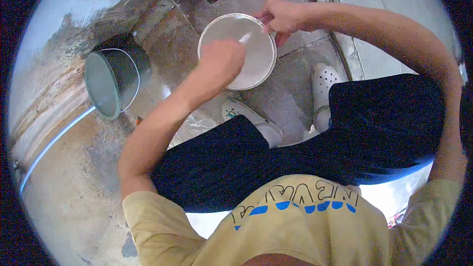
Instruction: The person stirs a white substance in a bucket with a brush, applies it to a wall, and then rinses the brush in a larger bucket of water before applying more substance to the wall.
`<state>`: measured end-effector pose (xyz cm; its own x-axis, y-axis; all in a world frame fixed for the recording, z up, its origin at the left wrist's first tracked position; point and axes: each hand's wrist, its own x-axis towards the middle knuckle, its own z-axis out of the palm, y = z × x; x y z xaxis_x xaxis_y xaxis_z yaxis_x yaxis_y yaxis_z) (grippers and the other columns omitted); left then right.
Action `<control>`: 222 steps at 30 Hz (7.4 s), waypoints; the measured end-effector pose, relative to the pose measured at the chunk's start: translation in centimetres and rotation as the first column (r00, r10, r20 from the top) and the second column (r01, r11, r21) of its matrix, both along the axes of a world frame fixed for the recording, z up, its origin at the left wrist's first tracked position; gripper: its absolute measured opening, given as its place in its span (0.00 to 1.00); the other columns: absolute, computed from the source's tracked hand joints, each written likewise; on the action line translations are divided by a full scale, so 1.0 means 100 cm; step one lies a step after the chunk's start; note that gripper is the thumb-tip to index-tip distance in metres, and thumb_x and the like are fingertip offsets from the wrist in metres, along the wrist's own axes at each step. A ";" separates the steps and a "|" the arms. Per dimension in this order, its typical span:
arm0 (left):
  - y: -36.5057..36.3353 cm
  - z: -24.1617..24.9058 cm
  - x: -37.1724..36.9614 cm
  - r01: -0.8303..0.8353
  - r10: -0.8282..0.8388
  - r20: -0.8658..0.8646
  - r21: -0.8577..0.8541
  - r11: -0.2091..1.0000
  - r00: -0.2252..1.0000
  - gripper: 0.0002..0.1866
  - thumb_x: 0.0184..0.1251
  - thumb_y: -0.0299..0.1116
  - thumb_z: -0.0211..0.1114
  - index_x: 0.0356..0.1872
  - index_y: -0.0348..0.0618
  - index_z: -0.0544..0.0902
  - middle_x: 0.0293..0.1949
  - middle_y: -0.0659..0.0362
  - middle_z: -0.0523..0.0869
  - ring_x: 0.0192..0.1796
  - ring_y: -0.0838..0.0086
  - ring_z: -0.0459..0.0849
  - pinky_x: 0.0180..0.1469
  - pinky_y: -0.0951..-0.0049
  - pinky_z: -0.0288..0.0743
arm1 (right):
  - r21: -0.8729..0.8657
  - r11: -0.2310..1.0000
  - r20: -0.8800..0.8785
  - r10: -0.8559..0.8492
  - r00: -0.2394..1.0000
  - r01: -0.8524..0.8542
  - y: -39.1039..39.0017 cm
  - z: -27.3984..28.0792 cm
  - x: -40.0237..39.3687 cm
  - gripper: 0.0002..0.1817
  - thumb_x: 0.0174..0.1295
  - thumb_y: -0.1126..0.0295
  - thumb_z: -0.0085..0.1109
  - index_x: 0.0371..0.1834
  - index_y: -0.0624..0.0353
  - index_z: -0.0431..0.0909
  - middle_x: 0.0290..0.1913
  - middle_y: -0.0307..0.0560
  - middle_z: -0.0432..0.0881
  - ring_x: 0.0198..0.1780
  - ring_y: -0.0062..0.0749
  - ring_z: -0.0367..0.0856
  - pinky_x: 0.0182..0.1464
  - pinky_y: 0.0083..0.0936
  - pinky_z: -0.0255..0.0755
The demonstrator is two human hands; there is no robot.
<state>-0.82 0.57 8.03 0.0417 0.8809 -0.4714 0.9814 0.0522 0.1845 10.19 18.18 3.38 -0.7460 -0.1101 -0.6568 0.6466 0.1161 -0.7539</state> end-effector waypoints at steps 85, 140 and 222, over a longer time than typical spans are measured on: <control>0.021 -0.068 -0.022 -0.052 0.052 0.087 0.002 0.999 0.995 0.09 0.58 0.27 0.53 0.32 0.34 0.81 0.32 0.41 0.84 0.37 0.48 0.85 0.39 0.50 0.79 | -0.049 0.996 0.067 0.075 0.995 -0.071 0.009 0.000 -0.007 0.24 0.64 0.72 0.48 0.65 0.52 0.68 0.50 0.50 0.78 0.40 0.40 0.81 0.33 0.36 0.83; 0.018 -0.065 -0.012 -0.066 0.071 0.111 -0.049 0.997 0.991 0.13 0.62 0.30 0.50 0.33 0.35 0.83 0.36 0.40 0.84 0.38 0.49 0.85 0.39 0.52 0.80 | -0.081 0.996 -0.074 0.023 0.997 -0.029 -0.012 -0.002 0.009 0.24 0.64 0.76 0.45 0.65 0.58 0.67 0.54 0.50 0.78 0.47 0.39 0.81 0.35 0.35 0.85; -0.009 -0.098 -0.006 0.259 -0.167 0.317 -0.274 0.926 0.934 0.09 0.49 0.25 0.61 0.33 0.34 0.80 0.33 0.44 0.85 0.38 0.50 0.85 0.37 0.53 0.77 | 0.020 0.966 -0.235 -0.246 0.940 0.258 -0.029 -0.033 0.016 0.15 0.58 0.74 0.52 0.46 0.67 0.80 0.30 0.53 0.85 0.30 0.34 0.85 0.28 0.30 0.80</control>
